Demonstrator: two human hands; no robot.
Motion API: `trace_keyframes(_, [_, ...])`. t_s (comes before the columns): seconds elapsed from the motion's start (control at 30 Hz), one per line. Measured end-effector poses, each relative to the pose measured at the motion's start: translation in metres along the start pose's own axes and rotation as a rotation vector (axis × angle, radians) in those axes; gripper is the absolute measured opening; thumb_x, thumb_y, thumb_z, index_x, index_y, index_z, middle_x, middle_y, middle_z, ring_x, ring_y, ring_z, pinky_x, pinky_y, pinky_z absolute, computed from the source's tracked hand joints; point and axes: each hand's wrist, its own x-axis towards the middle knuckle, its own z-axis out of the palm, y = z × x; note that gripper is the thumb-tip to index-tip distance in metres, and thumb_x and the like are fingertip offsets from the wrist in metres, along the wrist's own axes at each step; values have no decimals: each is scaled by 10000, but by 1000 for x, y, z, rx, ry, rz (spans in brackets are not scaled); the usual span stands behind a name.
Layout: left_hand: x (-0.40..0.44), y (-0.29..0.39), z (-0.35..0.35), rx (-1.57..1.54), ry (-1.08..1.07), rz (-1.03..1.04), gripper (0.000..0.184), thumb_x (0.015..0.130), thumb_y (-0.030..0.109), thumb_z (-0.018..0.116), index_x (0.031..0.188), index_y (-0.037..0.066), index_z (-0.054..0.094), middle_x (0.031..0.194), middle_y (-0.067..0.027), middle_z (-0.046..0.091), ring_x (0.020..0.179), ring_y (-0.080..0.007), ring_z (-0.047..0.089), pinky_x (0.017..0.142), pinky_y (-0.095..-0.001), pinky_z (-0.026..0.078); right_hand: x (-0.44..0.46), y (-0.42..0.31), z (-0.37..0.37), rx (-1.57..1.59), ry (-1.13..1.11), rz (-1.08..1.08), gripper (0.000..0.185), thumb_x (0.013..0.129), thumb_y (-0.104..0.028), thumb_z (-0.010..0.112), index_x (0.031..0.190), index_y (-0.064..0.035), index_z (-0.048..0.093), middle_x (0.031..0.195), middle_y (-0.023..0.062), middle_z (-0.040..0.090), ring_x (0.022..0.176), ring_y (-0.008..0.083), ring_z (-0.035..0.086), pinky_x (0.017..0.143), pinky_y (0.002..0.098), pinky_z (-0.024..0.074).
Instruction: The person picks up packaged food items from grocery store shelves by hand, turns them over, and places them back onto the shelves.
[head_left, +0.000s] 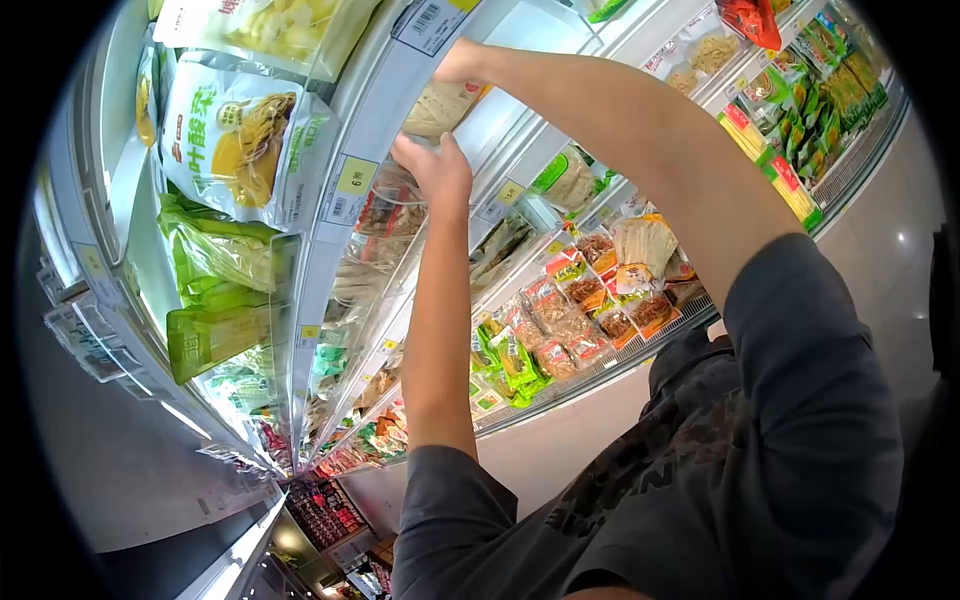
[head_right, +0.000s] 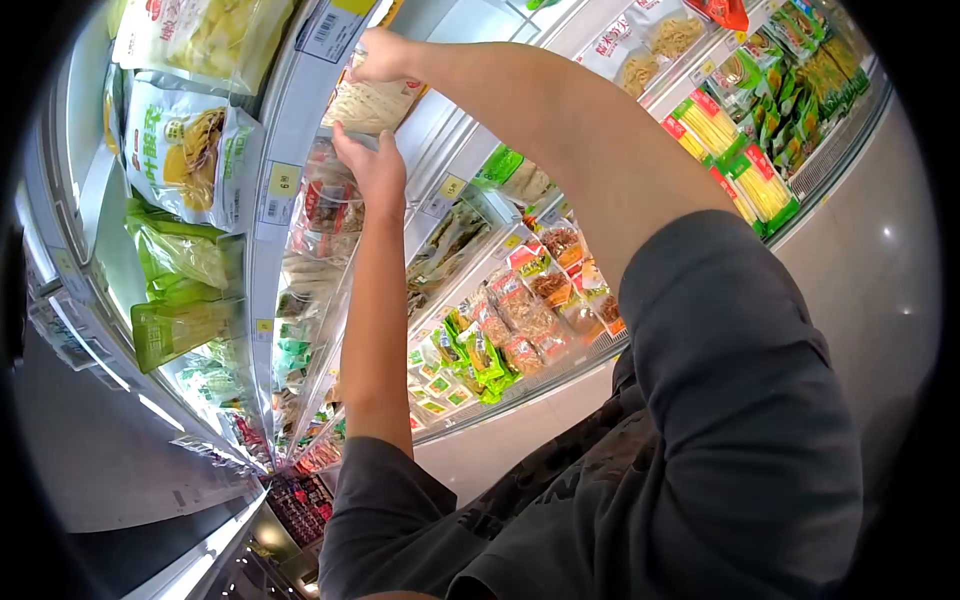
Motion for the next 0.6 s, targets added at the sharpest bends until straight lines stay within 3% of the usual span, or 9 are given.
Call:
trace_keyframes(0.07, [-13,-4,7,228,-59,226,650,887,102,608,1475,19,344,1539,-384,-61,1452,-512,61,1172,-505,154,8,10,6,-290,-63,-78,545,762,-242,789,1250,-78,612,1151,194,674,1071,354,639,926,391,506])
trace_keyframes(0.1, [-15,-2,10,251,-37,267,613,888,111,604,1453,19,386,1534,-394,-54,1447,-524,61,1171,-516,140,3,-1,7,-343,-63,-18,552,774,-274,777,1266,-105,593,1125,188,679,1037,371,647,901,422,522])
trace_keyframes(0.17, [-17,3,16,295,-25,319,553,893,121,590,1417,19,449,1531,-404,-26,1443,-535,56,1171,-529,116,-10,-20,-3,-408,-143,156,625,759,-303,778,1263,-22,537,1100,225,674,1033,375,652,874,429,534])
trace_keyframes(0.2, [-17,4,18,320,-34,327,529,896,122,580,1403,18,470,1532,-404,-5,1445,-534,51,1172,-530,106,-4,0,2,-502,-225,121,654,752,-311,779,1259,8,515,1091,242,671,1030,378,654,859,426,540])
trace_keyframes(0.27, [-20,4,27,287,51,356,401,914,112,527,1305,30,568,1504,-375,165,1395,-503,206,1146,-527,186,-28,-38,-25,-474,-458,326,660,730,-234,784,1245,54,489,1089,267,664,1019,383,661,825,414,551])
trace_keyframes(0.33, [-22,7,27,326,23,339,315,907,93,510,1188,22,634,1413,-320,352,1307,-456,343,1107,-503,260,-33,-35,-27,-533,-429,216,585,702,-120,771,1215,27,532,1076,242,677,1007,378,667,806,407,555])
trace_keyframes(0.37, [-19,5,27,311,1,333,293,893,76,504,1140,18,650,1357,-296,415,1269,-439,383,1088,-492,286,-33,-35,-24,-508,-353,258,514,679,-35,753,1165,-12,589,1062,209,692,1004,368,671,811,415,551])
trace_keyframes(0.43, [-16,5,27,310,-3,377,308,856,56,493,1120,2,643,1277,-267,510,1215,-410,456,1070,-470,328,-35,-31,-24,-464,-290,249,465,666,-59,774,1110,-54,636,1049,182,702,993,360,674,810,425,548])
trace_keyframes(0.6, [-13,3,29,242,-22,295,478,819,63,485,1280,-53,535,1389,-309,403,1317,-424,395,1133,-468,280,-32,-12,-14,-513,-131,152,382,643,-133,822,980,-13,688,973,189,712,942,344,691,801,425,553])
